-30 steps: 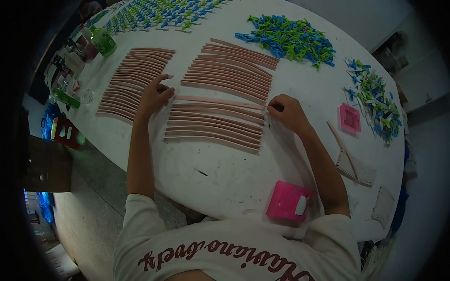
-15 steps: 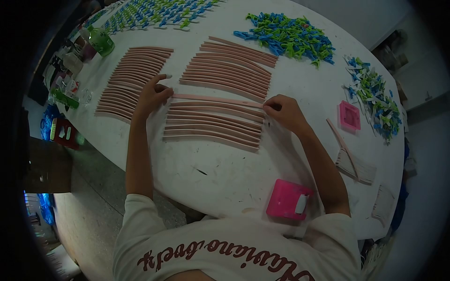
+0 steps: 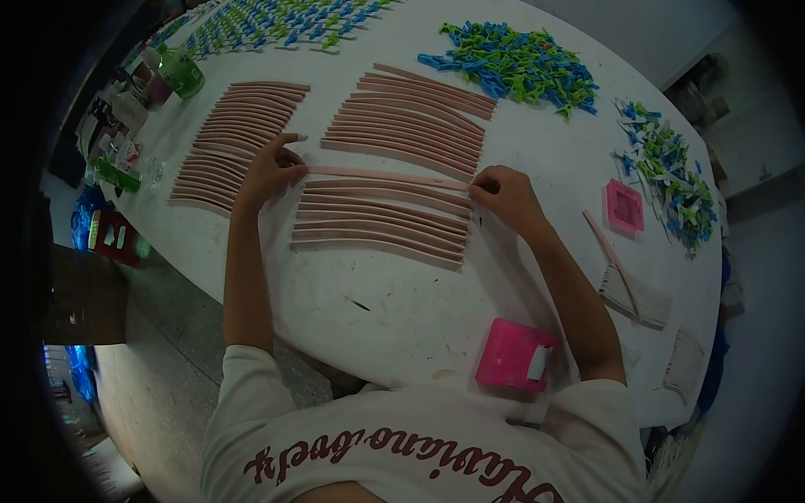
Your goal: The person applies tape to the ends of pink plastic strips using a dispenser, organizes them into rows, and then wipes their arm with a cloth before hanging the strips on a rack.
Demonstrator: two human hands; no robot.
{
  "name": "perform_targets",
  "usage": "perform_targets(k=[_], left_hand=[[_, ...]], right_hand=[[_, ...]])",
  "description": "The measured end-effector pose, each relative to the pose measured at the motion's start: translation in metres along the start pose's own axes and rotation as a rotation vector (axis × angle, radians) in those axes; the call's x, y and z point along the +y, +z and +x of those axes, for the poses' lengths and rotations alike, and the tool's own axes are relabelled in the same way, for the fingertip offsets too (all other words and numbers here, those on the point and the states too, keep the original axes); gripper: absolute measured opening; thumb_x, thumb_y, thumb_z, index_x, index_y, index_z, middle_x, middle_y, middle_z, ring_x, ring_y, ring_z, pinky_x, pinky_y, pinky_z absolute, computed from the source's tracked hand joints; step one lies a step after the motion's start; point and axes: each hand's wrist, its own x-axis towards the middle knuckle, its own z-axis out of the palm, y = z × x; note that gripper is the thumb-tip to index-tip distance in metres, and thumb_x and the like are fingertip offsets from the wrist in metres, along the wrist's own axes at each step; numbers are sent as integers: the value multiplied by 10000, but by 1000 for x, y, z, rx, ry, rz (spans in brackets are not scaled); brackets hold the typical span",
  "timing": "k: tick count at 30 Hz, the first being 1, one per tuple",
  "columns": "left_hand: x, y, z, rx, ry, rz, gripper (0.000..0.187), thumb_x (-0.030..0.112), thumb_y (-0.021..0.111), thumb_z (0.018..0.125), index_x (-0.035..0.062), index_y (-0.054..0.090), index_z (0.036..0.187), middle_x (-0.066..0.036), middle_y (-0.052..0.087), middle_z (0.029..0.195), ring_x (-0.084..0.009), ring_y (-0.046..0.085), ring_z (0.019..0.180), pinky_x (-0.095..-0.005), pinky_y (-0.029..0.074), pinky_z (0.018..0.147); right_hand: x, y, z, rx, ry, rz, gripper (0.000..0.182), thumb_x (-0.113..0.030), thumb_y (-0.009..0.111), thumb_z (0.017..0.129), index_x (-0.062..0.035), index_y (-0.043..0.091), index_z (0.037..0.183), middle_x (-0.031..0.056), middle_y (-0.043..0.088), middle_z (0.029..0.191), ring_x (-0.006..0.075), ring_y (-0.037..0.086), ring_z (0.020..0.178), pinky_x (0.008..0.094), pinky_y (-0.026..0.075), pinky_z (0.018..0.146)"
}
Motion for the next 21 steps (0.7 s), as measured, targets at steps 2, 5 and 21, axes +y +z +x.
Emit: perform_targets(k=[2,5,21], left_hand=[[1,-1,-1,-27,-4,0,604,0,747,733,-6,535,1298,-116,685,879,-152,642,740,-280,537,706],[0,-3,-1,-25,-1,33,591,-1,749,731,-2,547,1287,-114,686,867,-150,644,744,-275,536,704],[-5,2,2,0,38,40,555,-8,742,734,24,580,1264,-118,694,869,-164,657,751,-267,550,722]], right_hand=[[0,1,0,2,3,-21,173,-164,725,834,-7,707,904,94,687,829,161,640,726,287,514,699],[0,1,1,2,18,-21,168,-159,731,826,-13,712,908,95,690,835,165,646,731,289,516,702],[-1,3,1,1,10,-19,167,-149,740,816,-12,712,907,97,697,859,165,659,759,275,527,728]])
